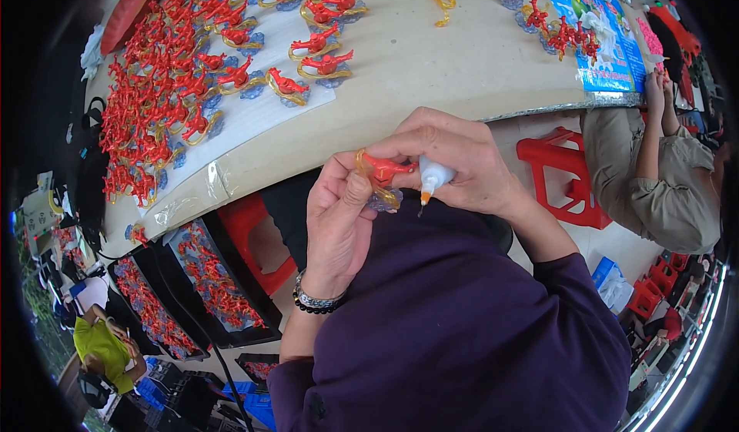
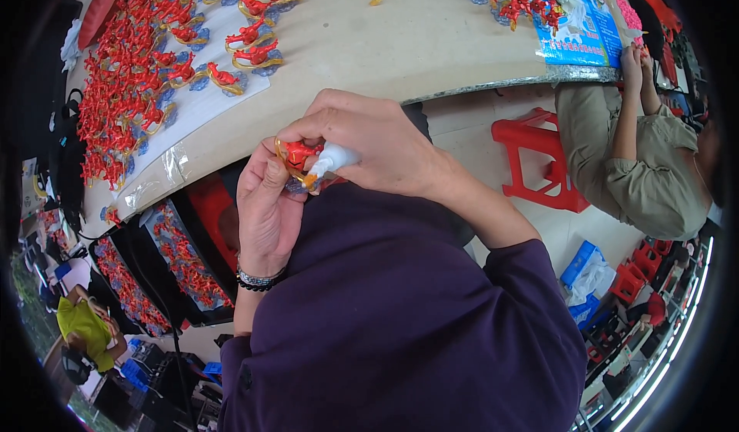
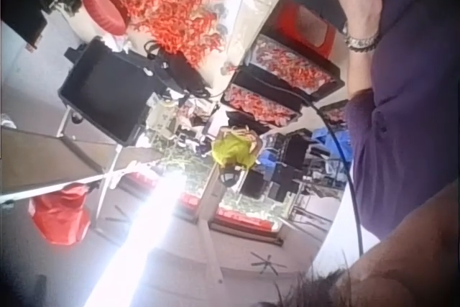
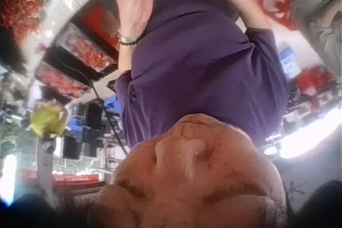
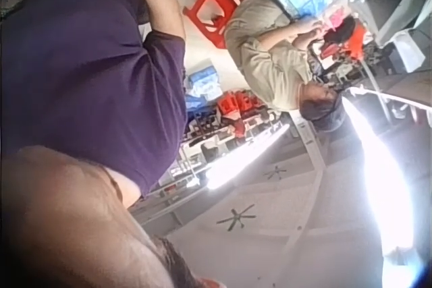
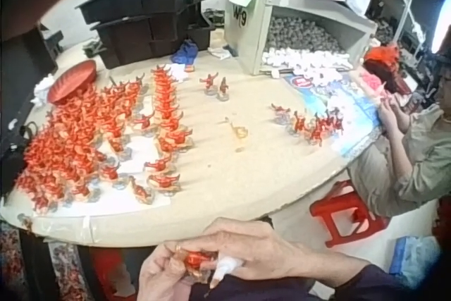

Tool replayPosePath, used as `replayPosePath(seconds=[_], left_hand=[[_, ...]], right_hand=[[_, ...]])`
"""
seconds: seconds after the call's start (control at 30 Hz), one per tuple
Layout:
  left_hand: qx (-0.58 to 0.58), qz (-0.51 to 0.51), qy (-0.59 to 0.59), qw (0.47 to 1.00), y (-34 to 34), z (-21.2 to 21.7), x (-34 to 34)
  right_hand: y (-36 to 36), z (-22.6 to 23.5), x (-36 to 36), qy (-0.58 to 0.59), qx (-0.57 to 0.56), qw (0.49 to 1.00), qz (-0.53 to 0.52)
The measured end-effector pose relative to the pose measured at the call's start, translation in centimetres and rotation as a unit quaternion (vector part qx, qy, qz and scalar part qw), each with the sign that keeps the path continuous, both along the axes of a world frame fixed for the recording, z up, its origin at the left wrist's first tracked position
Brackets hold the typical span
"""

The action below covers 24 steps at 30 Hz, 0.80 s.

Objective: The person assembles plastic figurines by applying glue from a bottle to plastic figurine components and attaching them to figurine bases to create finished assemblies.

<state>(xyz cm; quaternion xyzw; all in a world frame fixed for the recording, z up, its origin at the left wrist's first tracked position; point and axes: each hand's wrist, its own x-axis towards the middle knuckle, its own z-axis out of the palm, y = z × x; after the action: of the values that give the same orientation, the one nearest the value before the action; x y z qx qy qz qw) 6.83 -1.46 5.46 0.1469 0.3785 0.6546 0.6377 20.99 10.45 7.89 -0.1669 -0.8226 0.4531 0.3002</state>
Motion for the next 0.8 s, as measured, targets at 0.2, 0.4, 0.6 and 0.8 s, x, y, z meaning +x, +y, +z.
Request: replayPosePath(seconds=[0.2,0.4,0.6,0.8], left_hand=[[0.008,0.006,-0.033,0.999,-0.1,0.0,0.0],[0.0,-0.01,-0.046,0.999,-0.3,0.4,0.1],[-0.008,-0.024,-0.063,0.998,-0.5,0.3,0.0],[0.013,-0.038,-0.041,0.998,-0.7,-0.2,-0.1]], right_hand=[[0.0,-0.3,0.0,0.054,0.085,0.995,-0.006],[-0.2,-1.2,0.1,0.079,0.127,0.988,-0.026],[-0.4,-1.6,0.2,0.09,0.178,0.979,-0.036],[-0.5,-1.7,0.0,0.109,0.203,0.972,-0.041]])
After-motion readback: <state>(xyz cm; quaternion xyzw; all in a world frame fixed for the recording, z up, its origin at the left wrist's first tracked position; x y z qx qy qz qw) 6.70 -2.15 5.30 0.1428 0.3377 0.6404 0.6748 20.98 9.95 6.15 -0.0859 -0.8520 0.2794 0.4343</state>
